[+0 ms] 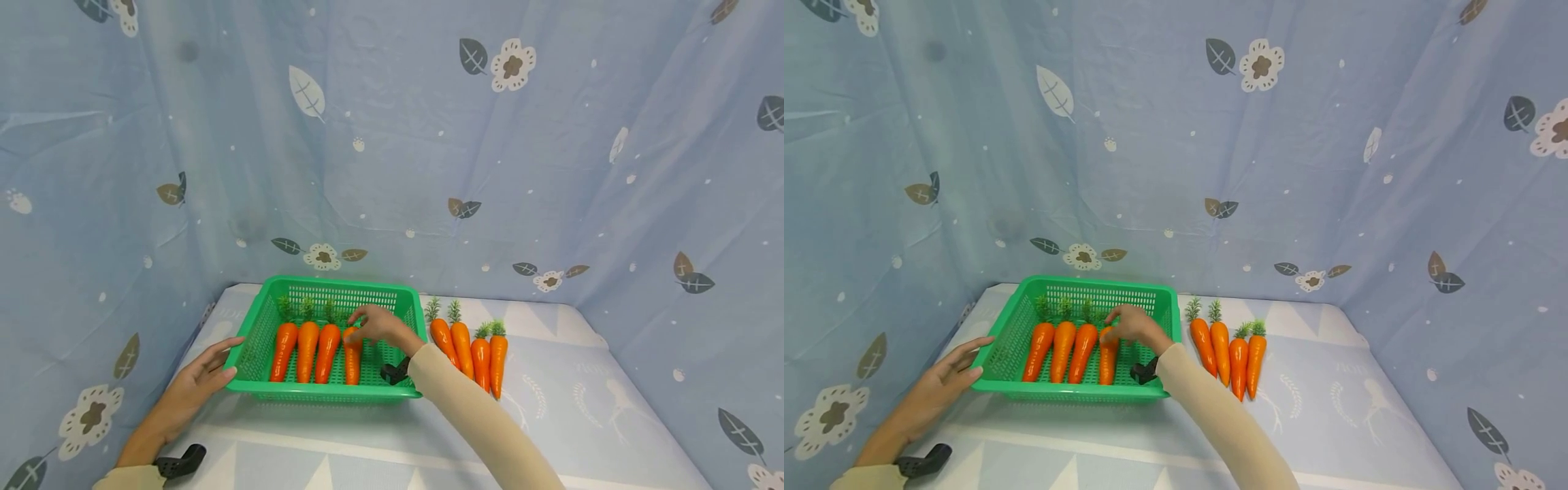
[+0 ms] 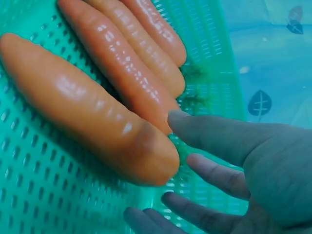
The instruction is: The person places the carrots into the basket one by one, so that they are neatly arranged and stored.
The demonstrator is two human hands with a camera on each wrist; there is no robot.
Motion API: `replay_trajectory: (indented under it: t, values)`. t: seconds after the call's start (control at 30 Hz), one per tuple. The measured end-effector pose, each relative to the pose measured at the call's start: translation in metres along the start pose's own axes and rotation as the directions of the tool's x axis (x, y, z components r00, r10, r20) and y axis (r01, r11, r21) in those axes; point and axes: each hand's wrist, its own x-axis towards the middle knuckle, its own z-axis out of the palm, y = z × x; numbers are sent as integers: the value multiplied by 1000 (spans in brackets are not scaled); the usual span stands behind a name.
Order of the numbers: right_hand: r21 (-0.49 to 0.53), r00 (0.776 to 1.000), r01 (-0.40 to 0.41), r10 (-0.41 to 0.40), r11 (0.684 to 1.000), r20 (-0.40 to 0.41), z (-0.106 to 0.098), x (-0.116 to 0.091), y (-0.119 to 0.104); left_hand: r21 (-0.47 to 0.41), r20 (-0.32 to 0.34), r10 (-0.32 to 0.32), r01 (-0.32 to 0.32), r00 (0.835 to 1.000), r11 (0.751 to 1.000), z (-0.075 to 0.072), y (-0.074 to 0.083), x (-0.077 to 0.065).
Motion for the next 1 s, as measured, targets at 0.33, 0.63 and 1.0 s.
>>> replay_trajectory:
  t: [0.33, 0.63, 1.0]
  values:
    - [50, 983, 183, -182, 982, -30, -42, -30, 8, 5, -1, -10, 10, 1000, 1000, 2, 2, 0]
    - [-18, 956, 242, -242, 970, -166, -80, -71, 28, 8, -2, 2, -2, 1000, 1000, 1, -1, 0]
    - [-38, 920, 193, -194, 980, -341, -106, -111, 67, 13, -5, 6, -5, 1000, 1000, 2, -2, 0]
